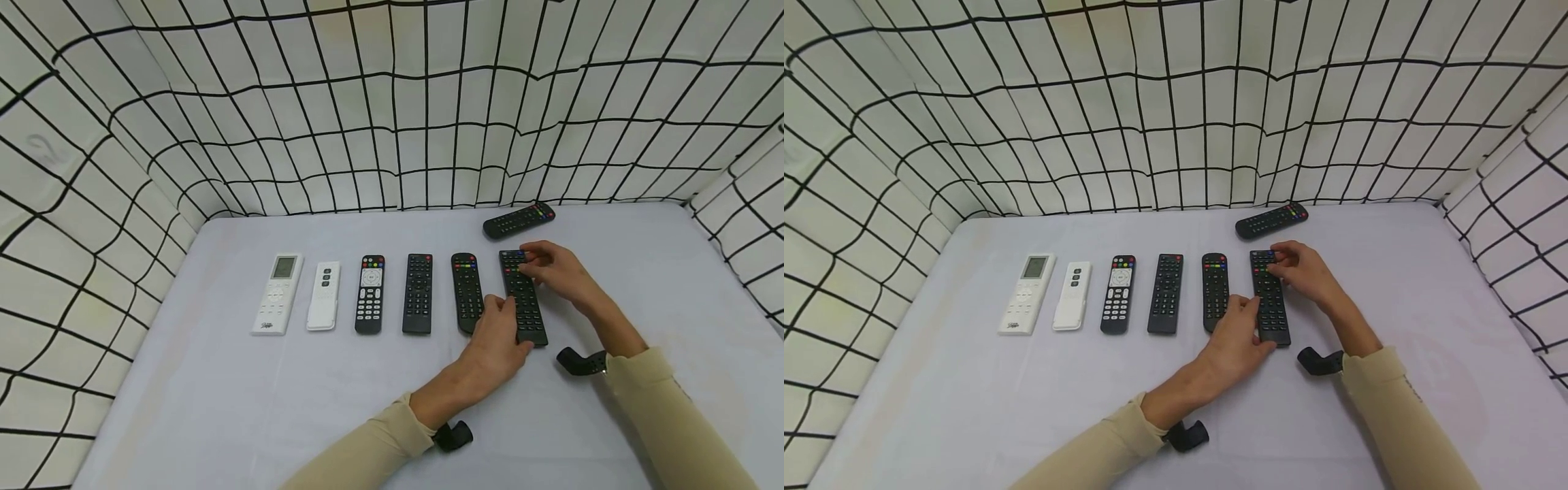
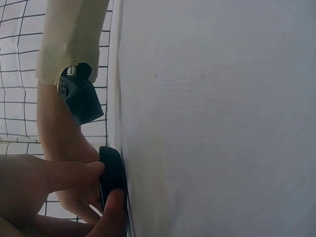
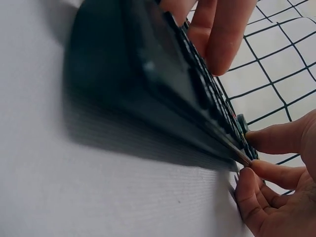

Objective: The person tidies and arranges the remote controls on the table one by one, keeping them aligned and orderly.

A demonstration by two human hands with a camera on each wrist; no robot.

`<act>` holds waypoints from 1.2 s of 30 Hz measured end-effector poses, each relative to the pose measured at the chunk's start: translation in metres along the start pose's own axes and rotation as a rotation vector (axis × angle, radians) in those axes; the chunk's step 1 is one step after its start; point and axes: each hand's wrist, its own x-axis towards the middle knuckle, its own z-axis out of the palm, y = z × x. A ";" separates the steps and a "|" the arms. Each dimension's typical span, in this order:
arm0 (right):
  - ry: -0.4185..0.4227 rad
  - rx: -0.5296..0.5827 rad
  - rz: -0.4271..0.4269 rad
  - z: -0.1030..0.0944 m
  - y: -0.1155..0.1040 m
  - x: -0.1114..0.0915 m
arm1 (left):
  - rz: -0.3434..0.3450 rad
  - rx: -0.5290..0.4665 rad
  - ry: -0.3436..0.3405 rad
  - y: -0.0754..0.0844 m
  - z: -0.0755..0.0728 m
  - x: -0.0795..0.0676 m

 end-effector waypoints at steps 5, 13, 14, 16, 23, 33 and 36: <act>0.011 0.012 -0.011 0.001 0.001 0.000 | 0.021 -0.008 0.006 -0.001 -0.001 -0.001; 0.013 0.031 -0.010 0.002 0.000 0.001 | 0.097 0.016 0.074 -0.001 -0.009 0.000; 0.016 0.031 -0.009 0.002 0.000 0.001 | 0.104 0.020 0.082 -0.001 -0.011 0.001; 0.026 0.030 -0.005 0.001 0.000 0.000 | 0.110 0.027 0.095 -0.001 -0.013 0.003; 0.080 0.038 0.009 -0.003 0.002 -0.004 | 0.101 -0.039 0.116 -0.004 -0.020 0.018; 0.155 0.075 0.021 -0.008 0.006 -0.005 | 0.057 -0.184 0.145 -0.009 -0.026 0.038; 0.172 0.096 0.032 -0.008 0.005 -0.004 | 0.038 -0.220 0.164 -0.010 -0.028 0.044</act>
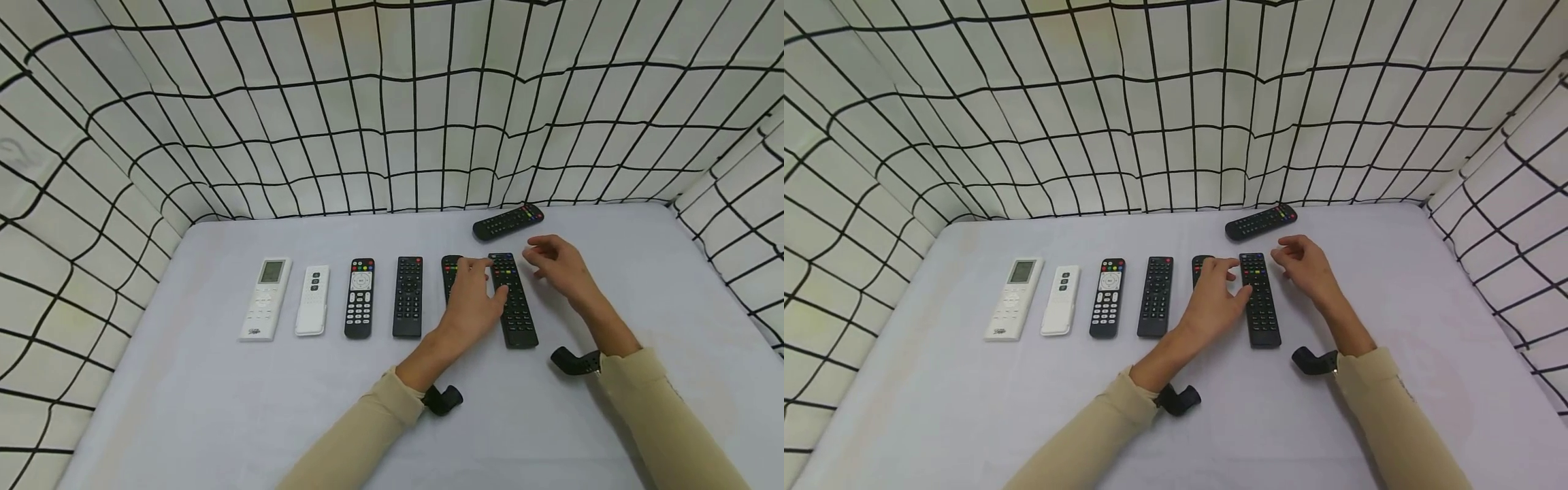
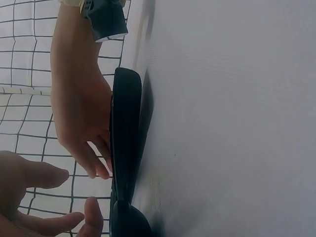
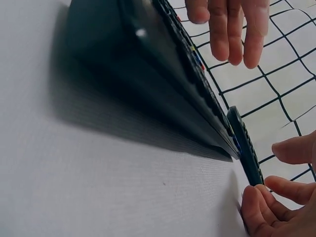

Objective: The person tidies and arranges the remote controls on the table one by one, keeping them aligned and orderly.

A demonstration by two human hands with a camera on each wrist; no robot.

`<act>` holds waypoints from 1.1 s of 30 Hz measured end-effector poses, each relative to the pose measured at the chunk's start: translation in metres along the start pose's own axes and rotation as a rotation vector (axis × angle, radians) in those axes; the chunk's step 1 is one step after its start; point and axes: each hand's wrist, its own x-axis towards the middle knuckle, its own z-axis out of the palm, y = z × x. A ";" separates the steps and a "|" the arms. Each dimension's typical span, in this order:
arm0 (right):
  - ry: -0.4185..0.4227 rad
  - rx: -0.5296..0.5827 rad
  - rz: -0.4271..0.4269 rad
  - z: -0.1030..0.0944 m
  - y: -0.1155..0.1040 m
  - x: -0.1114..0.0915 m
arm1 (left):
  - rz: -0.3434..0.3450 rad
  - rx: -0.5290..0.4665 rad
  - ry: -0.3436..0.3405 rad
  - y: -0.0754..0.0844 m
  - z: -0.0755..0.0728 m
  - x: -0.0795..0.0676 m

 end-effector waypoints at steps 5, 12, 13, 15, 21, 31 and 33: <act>0.015 0.014 0.024 0.003 -0.002 0.002 | -0.025 -0.043 0.019 -0.001 -0.002 0.005; 0.054 0.029 0.051 0.001 -0.001 0.007 | -0.061 -0.078 0.027 -0.001 -0.004 0.015; 0.055 0.031 0.056 0.001 -0.001 0.008 | -0.067 -0.080 0.029 -0.002 -0.004 0.016; 0.056 0.036 0.065 0.000 0.000 0.010 | -0.071 -0.088 0.033 -0.003 -0.005 0.019; 0.058 0.045 0.093 -0.003 0.002 0.017 | -0.081 -0.107 0.049 -0.007 -0.007 0.027; 0.059 0.076 0.103 -0.010 0.007 0.032 | -0.098 -0.107 0.068 -0.004 -0.005 0.038; 0.056 0.077 0.104 -0.011 0.007 0.035 | -0.102 -0.108 0.075 -0.003 -0.006 0.041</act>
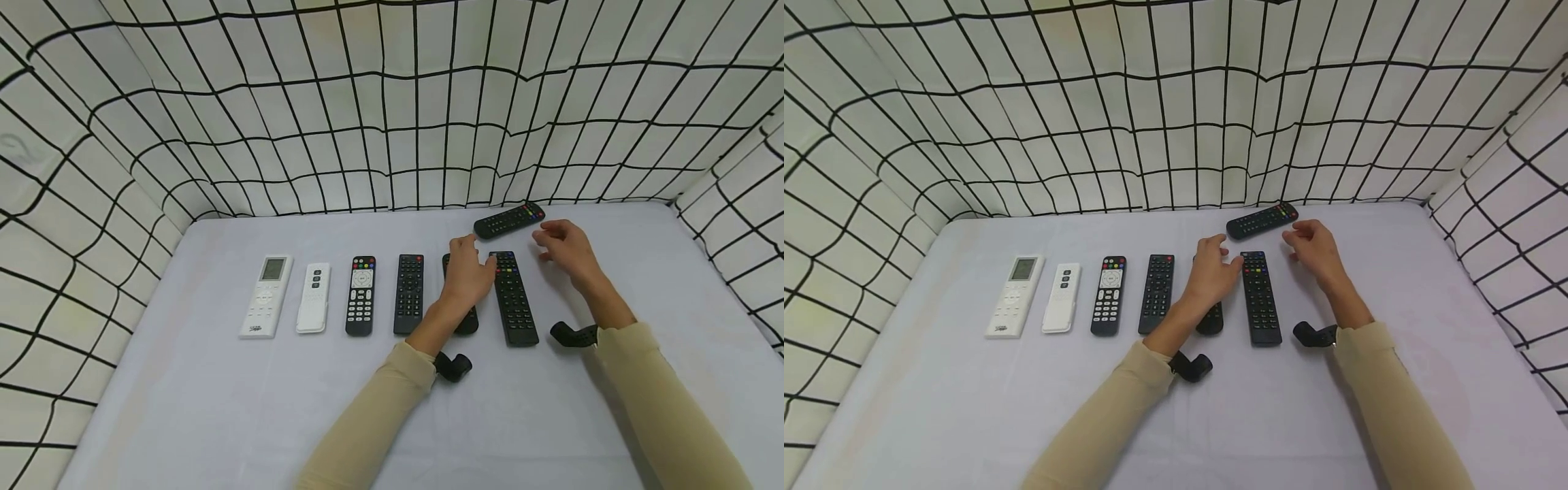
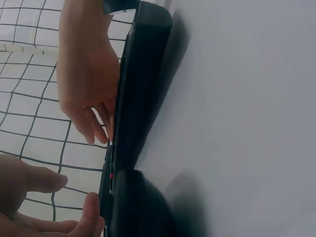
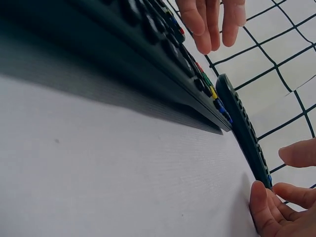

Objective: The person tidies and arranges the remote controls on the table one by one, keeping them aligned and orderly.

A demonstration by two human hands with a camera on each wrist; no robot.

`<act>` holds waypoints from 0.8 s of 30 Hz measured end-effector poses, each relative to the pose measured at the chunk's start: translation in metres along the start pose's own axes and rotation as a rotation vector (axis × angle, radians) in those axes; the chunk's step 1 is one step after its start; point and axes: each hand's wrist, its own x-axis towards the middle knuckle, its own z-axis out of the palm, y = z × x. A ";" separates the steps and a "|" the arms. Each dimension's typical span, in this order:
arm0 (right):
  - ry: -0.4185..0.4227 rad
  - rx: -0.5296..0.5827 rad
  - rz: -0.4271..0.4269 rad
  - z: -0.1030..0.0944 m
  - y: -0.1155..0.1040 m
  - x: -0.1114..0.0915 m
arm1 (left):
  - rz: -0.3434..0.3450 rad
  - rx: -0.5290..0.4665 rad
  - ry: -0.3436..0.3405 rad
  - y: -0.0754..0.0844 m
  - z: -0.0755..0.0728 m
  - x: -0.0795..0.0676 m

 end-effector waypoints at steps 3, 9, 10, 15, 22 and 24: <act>0.004 -0.008 -0.001 -0.001 0.000 0.005 | -0.005 -0.004 0.008 0.003 0.000 0.006; 0.019 -0.014 0.012 -0.002 0.000 0.014 | -0.043 0.035 0.000 0.006 0.003 0.020; 0.019 -0.008 0.015 -0.002 0.000 0.015 | -0.053 0.047 -0.002 0.007 0.004 0.022; 0.003 0.015 0.037 -0.005 -0.002 0.023 | -0.093 0.113 -0.012 0.007 0.009 0.030; -0.054 -0.020 0.075 -0.012 -0.002 0.031 | -0.100 0.127 -0.018 0.008 0.012 0.035; -0.075 -0.044 0.077 -0.014 -0.002 0.033 | -0.102 0.135 -0.021 0.008 0.013 0.036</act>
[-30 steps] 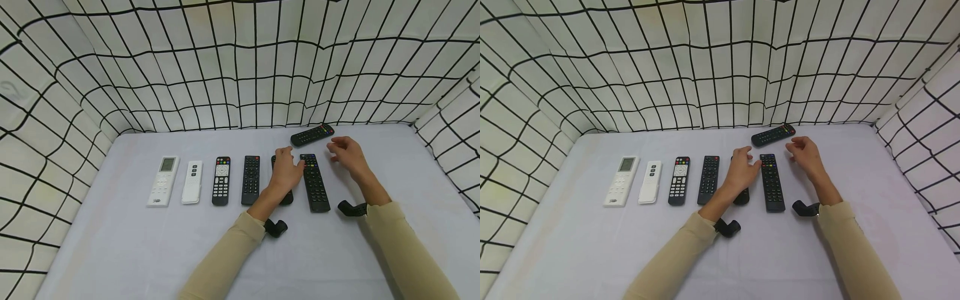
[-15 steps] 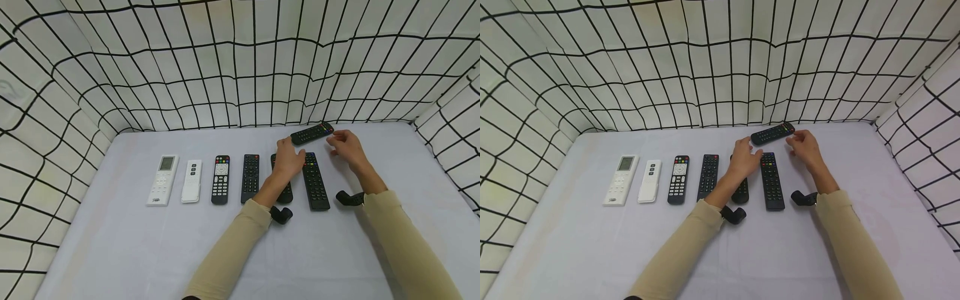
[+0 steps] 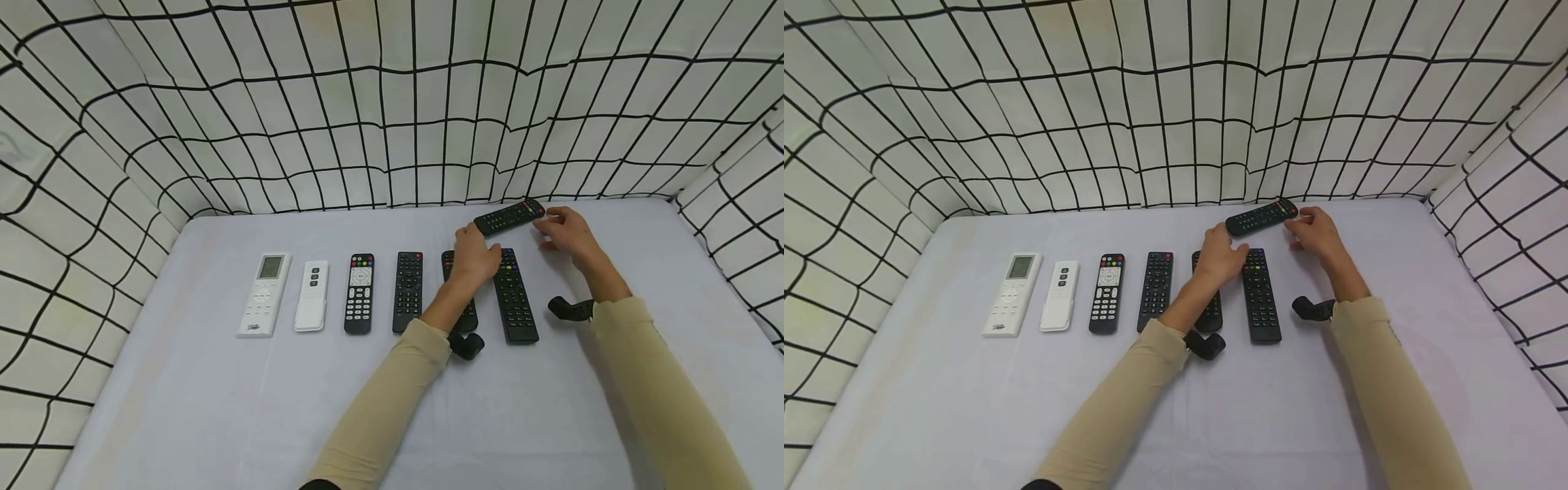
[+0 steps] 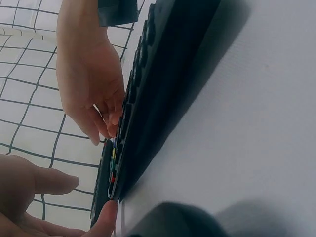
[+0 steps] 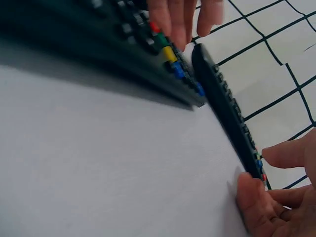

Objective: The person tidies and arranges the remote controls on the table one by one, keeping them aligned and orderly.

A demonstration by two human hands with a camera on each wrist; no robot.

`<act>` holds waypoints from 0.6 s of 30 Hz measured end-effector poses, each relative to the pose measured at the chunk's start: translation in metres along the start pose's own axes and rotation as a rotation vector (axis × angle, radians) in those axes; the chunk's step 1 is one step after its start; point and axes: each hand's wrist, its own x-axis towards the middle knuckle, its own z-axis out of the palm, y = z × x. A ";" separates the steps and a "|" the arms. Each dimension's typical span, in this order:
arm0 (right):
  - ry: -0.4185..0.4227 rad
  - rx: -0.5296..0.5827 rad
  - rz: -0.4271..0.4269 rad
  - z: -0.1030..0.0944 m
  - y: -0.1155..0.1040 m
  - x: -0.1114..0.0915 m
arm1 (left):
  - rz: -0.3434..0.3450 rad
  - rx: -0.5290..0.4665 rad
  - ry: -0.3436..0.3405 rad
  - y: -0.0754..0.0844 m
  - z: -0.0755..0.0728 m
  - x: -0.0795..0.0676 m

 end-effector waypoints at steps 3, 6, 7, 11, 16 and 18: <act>-0.025 -0.035 0.009 -0.002 -0.003 0.002 | -0.002 0.010 -0.003 0.001 -0.001 0.001; -0.040 -0.058 0.022 -0.003 -0.005 0.004 | -0.001 0.006 -0.010 0.001 -0.002 0.001; -0.045 -0.061 0.023 -0.003 -0.005 0.005 | -0.003 0.005 -0.010 0.001 -0.002 0.001; -0.047 -0.062 0.027 -0.003 -0.005 0.005 | 0.003 -0.017 -0.017 0.001 -0.001 0.002; -0.025 -0.039 0.027 -0.002 -0.004 0.005 | 0.020 -0.050 -0.013 -0.002 0.001 0.003; -0.016 -0.020 0.018 -0.001 -0.003 0.004 | 0.026 -0.061 -0.010 -0.003 0.000 0.002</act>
